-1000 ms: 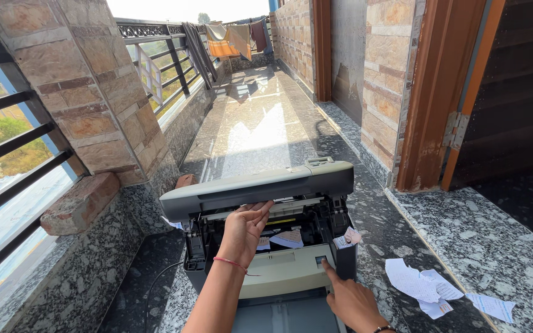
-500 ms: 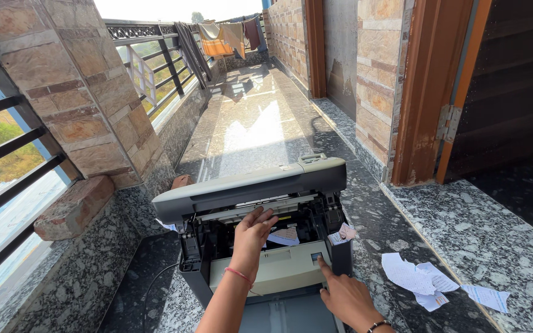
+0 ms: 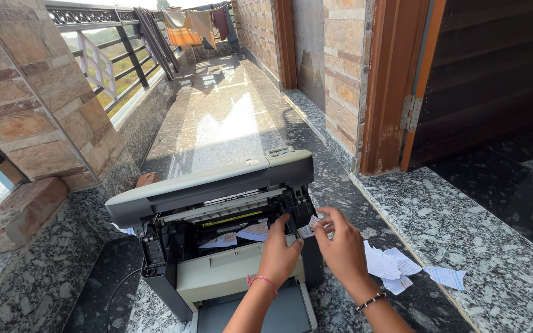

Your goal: The person sits on the floor in front of an HP all-in-one printer, opens the paper tray and front access panel, lifts the scanner lid, and pulls torn jammed paper scraps out of the printer mechanism, placing the removed pieces on the floor beside them.

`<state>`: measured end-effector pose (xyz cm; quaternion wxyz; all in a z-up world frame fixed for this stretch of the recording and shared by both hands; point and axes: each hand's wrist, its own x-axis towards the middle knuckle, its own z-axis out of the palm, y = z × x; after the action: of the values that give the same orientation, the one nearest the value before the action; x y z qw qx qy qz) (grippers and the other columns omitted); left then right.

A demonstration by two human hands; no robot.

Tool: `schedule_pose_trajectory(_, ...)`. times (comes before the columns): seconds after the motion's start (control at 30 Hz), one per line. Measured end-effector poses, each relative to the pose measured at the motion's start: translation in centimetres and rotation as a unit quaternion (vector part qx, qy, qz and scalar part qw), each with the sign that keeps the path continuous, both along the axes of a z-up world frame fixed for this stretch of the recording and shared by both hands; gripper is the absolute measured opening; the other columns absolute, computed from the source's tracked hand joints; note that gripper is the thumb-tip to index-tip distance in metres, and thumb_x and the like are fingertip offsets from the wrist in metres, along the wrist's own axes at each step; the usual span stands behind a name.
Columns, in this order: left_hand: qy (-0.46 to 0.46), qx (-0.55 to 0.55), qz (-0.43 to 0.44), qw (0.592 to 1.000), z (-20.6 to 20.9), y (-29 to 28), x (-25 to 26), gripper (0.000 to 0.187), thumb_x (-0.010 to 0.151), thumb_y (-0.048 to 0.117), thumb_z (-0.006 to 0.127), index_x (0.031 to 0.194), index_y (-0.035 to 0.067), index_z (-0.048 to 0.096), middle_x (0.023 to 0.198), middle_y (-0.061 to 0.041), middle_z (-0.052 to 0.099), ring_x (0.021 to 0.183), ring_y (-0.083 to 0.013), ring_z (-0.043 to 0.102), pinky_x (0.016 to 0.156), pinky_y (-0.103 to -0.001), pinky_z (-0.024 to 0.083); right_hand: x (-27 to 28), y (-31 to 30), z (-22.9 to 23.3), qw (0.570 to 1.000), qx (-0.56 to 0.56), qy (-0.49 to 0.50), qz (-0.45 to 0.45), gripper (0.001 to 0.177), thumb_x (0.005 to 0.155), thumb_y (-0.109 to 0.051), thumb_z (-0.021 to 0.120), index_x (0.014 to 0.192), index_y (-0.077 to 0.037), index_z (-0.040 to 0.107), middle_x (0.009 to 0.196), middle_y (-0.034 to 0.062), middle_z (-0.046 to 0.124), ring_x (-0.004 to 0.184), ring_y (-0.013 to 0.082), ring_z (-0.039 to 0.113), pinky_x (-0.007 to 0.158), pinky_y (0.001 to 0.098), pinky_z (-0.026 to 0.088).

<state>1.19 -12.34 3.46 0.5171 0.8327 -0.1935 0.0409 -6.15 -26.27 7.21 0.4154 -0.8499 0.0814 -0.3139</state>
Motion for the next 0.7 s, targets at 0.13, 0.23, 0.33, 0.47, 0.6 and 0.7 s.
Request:
schedule_pose_trajectory(0.13,-0.056,0.086,0.019,0.995,0.4,-1.5,-1.4,0.082,0.077,0.013,0.08,0.146,0.004,0.038,0.155,-0.019,0.038,0.139,-0.0401,0.042,0.112,-0.044,0.041,1.5,-3.1,-1.3,0.998,0.049,-0.016,0.027,0.076,0.077,-0.017,0.078,0.146,-0.009,0.046,0.137,0.0136,0.053,0.108,0.0268,0.063,0.075,0.0396,0.059)
schedule_pose_trajectory(0.23,-0.104,0.131,0.034,0.985,0.2,-2.1,-1.9,0.081,0.074,0.014,0.084,0.144,0.007,0.043,0.152,-0.018,0.041,0.137,-0.04,0.042,0.109,-0.047,0.039,2.5,-4.7,-3.1,0.997,0.03,0.008,0.065,0.069,0.08,-0.017,0.078,0.144,-0.01,0.051,0.138,0.0116,0.057,0.119,0.0269,0.06,0.087,0.0407,0.055)
schedule_pose_trajectory(0.33,-0.065,0.181,0.036,0.981,-0.4,-2.0,-2.0,0.073,0.077,0.019,0.083,0.141,0.01,0.048,0.144,-0.01,0.051,0.132,-0.0344,0.049,0.11,-0.044,0.041,3.8,-5.2,-4.9,0.995,0.051,0.009,0.087,0.056,0.082,-0.018,0.076,0.134,-0.008,0.059,0.134,0.01,0.068,0.118,0.0232,0.068,0.091,0.0365,0.059)
schedule_pose_trajectory(0.47,-0.132,0.206,0.039,0.969,-0.7,-1.4,-1.6,0.065,0.074,0.015,0.084,0.133,0.013,0.058,0.132,-0.006,0.058,0.13,-0.0296,0.053,0.112,-0.045,0.039,4.8,-4.9,-6.5,0.994,0.089,0.066,0.026,0.045,0.084,-0.02,0.077,0.124,-0.005,0.066,0.12,0.0096,0.075,0.104,0.021,0.075,0.087,0.0359,0.06)
schedule_pose_trajectory(0.6,-0.129,0.221,0.035,0.966,-0.4,-1.4,-1.8,0.065,0.074,0.015,0.085,0.133,0.012,0.058,0.132,-0.006,0.058,0.131,-0.0284,0.052,0.116,-0.046,0.036,4.9,-3.8,-6.5,0.981,0.166,0.104,-0.006,0.031,0.087,-0.023,0.076,0.112,-0.004,0.074,0.101,0.0083,0.08,0.088,0.0177,0.078,0.077,0.0326,0.062)
schedule_pose_trajectory(0.7,-0.135,0.239,0.029,0.961,-0.3,-1.4,-2.1,0.073,0.073,0.013,0.085,0.139,0.011,0.053,0.136,-0.008,0.055,0.133,-0.03,0.05,0.116,-0.048,0.034,5.0,-3.4,-6.1,0.974,0.196,0.109,-0.014,0.025,0.088,-0.024,0.075,0.104,-0.004,0.076,0.093,0.008,0.08,0.079,0.0166,0.078,0.07,0.0295,0.062)
